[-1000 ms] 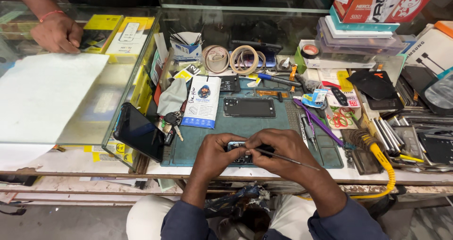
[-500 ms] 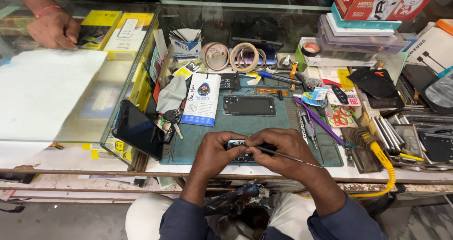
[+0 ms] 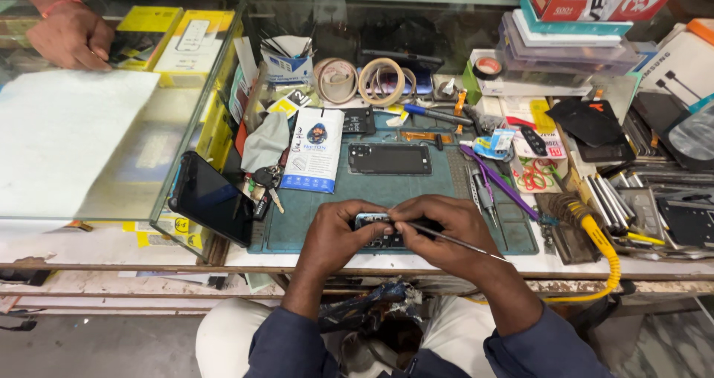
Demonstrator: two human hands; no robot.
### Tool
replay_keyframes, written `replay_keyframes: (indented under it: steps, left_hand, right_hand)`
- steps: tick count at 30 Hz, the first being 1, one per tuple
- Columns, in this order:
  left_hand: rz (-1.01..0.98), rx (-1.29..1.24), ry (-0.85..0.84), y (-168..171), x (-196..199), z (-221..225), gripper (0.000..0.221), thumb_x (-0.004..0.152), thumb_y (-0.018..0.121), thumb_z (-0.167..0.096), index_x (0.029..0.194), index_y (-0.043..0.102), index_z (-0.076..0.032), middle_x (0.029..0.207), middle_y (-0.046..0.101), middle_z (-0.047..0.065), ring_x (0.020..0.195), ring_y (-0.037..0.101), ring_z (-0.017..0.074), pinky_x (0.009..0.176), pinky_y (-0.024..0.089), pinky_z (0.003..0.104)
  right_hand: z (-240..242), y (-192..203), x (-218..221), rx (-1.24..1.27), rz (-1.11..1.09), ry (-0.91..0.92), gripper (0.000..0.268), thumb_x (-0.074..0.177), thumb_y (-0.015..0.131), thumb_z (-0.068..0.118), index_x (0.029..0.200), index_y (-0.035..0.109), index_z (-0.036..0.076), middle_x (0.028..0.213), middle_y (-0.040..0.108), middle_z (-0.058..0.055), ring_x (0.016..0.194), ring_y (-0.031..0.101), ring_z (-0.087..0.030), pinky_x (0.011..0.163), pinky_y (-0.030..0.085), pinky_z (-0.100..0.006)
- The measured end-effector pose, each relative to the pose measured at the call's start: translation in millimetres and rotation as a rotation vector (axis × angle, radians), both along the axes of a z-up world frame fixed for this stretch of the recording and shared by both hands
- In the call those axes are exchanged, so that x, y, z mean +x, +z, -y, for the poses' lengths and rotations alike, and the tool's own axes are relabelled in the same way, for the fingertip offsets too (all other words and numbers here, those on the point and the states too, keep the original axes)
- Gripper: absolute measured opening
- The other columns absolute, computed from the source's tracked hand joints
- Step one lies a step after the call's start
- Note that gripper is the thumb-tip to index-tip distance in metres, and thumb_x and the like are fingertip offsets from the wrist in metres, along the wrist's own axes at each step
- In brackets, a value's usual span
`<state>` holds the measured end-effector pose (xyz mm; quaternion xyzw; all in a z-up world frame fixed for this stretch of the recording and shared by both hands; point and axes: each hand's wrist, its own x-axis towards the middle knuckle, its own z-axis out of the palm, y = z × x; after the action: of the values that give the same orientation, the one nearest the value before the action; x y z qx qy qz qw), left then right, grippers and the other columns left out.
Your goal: The person uses a metal tool to pry and adjust components inside a disassembled smartphone. They manipulate the internal frame and battery area, then pick up a separate back glass panel to align it with the device before placing it back down.
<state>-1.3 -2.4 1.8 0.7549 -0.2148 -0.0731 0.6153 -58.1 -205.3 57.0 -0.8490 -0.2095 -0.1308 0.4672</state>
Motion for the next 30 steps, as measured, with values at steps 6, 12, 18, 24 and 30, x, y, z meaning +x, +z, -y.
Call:
replay_keyframes:
  steps: [6,12,18,24,30]
  left_hand:
    - [0.054,-0.011,-0.009,-5,1,-1,0.025,0.081,0.085,-0.016,0.104,0.081,-0.009,0.091,0.083,0.005,0.080,0.076,0.0084,0.069,0.059,0.027]
    - [0.007,0.055,0.035,1,-2,1,0.026,0.080,0.087,-0.021,0.103,0.083,-0.011,0.084,0.083,0.005,0.071,0.072,0.0089,0.063,0.056,0.027]
    - [0.002,0.076,0.070,6,-4,1,0.023,0.082,0.084,-0.022,0.102,0.082,-0.011,0.081,0.082,0.006,0.070,0.072,0.0095,0.064,0.056,0.028]
    - [0.026,0.059,0.057,2,-3,2,0.023,0.082,0.084,-0.022,0.101,0.081,-0.009,0.085,0.083,0.005,0.076,0.076,0.0113,0.067,0.058,0.028]
    - [0.043,0.092,0.064,2,-3,4,0.024,0.081,0.083,-0.022,0.102,0.081,-0.010,0.085,0.083,0.005,0.075,0.077,0.0115,0.067,0.058,0.029]
  right_hand:
    - [12,-10,-18,0.124,0.030,0.174,0.008,0.090,0.076,0.008,0.095,0.072,0.002,0.099,0.080,-0.012,0.095,0.081,-0.020,0.082,0.064,-0.031]
    - [30,-28,-26,0.197,0.131,-0.130,0.009,0.101,0.068,0.010,0.105,0.072,0.003,0.102,0.080,-0.010,0.096,0.078,-0.018,0.089,0.062,-0.032]
    - [62,-45,-28,0.324,0.115,-0.428,0.018,0.107,0.063,0.011,0.120,0.071,0.001,0.116,0.077,-0.010,0.103,0.071,-0.015,0.095,0.057,-0.029]
    - [61,-54,-30,0.207,-0.005,-0.441,0.020,0.097,0.070,0.014,0.115,0.074,0.005,0.109,0.078,-0.006,0.096,0.072,-0.009,0.083,0.059,-0.025]
    - [55,-55,-25,0.066,-0.167,-0.540,0.026,0.086,0.082,0.020,0.109,0.079,0.008,0.077,0.074,-0.005,0.065,0.061,-0.007,0.059,0.048,-0.024]
